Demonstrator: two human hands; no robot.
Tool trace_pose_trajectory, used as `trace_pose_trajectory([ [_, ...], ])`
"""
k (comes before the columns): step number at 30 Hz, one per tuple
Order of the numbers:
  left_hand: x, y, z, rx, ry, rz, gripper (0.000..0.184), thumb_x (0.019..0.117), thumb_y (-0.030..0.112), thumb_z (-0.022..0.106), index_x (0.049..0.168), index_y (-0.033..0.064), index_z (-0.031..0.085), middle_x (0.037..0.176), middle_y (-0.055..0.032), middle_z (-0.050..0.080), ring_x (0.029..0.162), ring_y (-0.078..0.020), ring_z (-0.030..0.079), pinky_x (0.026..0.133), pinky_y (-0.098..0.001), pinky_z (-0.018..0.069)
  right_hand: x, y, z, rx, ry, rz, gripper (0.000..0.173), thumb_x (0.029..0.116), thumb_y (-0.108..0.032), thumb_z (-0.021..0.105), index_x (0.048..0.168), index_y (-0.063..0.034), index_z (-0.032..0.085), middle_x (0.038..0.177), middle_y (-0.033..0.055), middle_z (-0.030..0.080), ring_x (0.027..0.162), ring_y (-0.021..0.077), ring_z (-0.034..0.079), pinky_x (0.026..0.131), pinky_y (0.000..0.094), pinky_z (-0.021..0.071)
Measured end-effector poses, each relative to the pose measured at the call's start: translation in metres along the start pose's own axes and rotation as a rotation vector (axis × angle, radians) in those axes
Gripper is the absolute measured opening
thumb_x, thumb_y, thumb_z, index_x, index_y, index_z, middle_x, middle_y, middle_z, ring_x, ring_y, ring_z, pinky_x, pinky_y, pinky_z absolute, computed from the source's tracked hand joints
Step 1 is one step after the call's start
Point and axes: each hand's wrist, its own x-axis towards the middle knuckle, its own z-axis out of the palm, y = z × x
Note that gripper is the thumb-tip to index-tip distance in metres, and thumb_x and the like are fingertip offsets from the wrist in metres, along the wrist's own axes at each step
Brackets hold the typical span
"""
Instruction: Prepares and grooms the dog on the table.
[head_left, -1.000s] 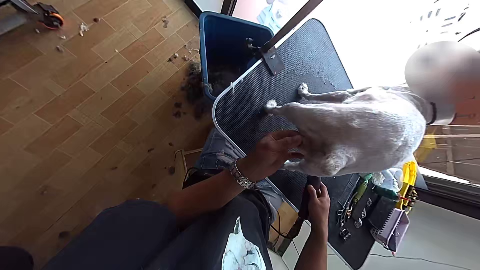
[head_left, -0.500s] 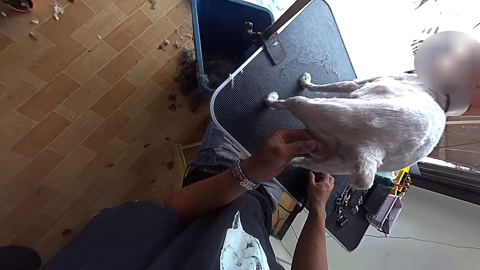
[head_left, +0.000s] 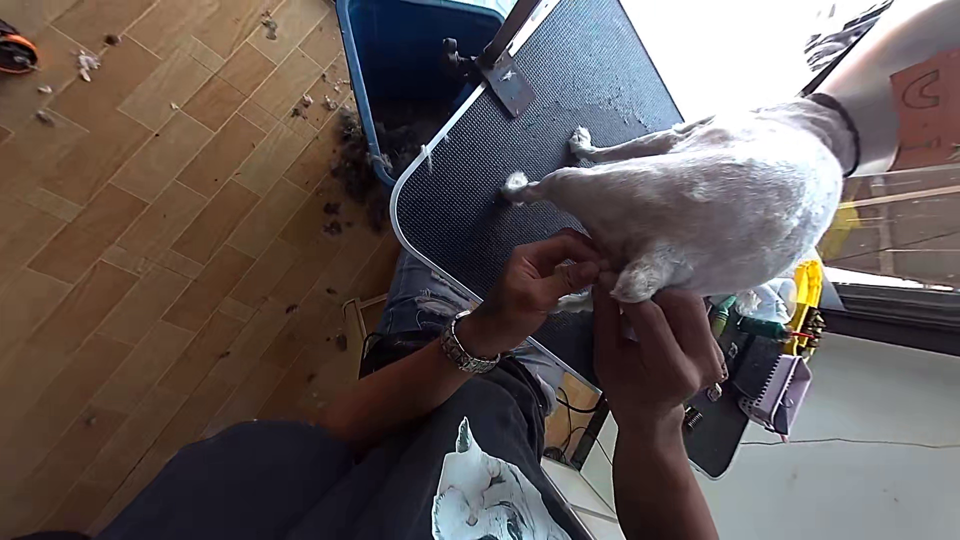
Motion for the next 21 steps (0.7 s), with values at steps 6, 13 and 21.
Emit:
trace_pose_trajectory([
  [6, 0.008, -0.004, -0.001, 0.029, -0.017, 0.038, 0.013, 0.0991, 0.005, 0.057, 0.091, 0.0030, 0.067, 0.106, -0.0058, 0.063, 0.092, -0.0093, 0.062, 0.075, -0.0241, 0.0543, 0.009, -0.002, 0.001, -0.090, -0.001, 0.060, 0.011, 0.0914, -0.012, 0.072, 0.083, -0.0036, 0.072, 0.072, 0.0069, 0.058, 0.064, 0.0145, 0.056, 0.057, 0.0262, 0.0440],
  [13, 0.013, -0.007, 0.002, 0.001, -0.045, 0.040, 0.014, 0.0998, 0.006, 0.057, 0.090, 0.0047, 0.067, 0.107, -0.0044, 0.063, 0.094, -0.0080, 0.062, 0.079, -0.0240, 0.0548, 0.010, 0.000, 0.005, -0.121, 0.031, 0.091, 0.013, 0.0930, -0.012, 0.067, 0.084, -0.0022, 0.067, 0.075, 0.0084, 0.057, 0.065, 0.0155, 0.056, 0.057, 0.0266, 0.0440],
  [21, 0.013, -0.010, 0.001, 0.016, -0.059, 0.044, 0.015, 0.1007, 0.007, 0.056, 0.093, 0.0026, 0.068, 0.108, -0.0053, 0.062, 0.097, -0.0091, 0.061, 0.083, -0.0261, 0.0546, 0.004, 0.004, -0.002, -0.034, 0.025, 0.096, 0.010, 0.0928, -0.012, 0.068, 0.093, -0.0023, 0.071, 0.081, 0.0088, 0.062, 0.068, 0.0115, 0.057, 0.060, 0.0216, 0.0450],
])
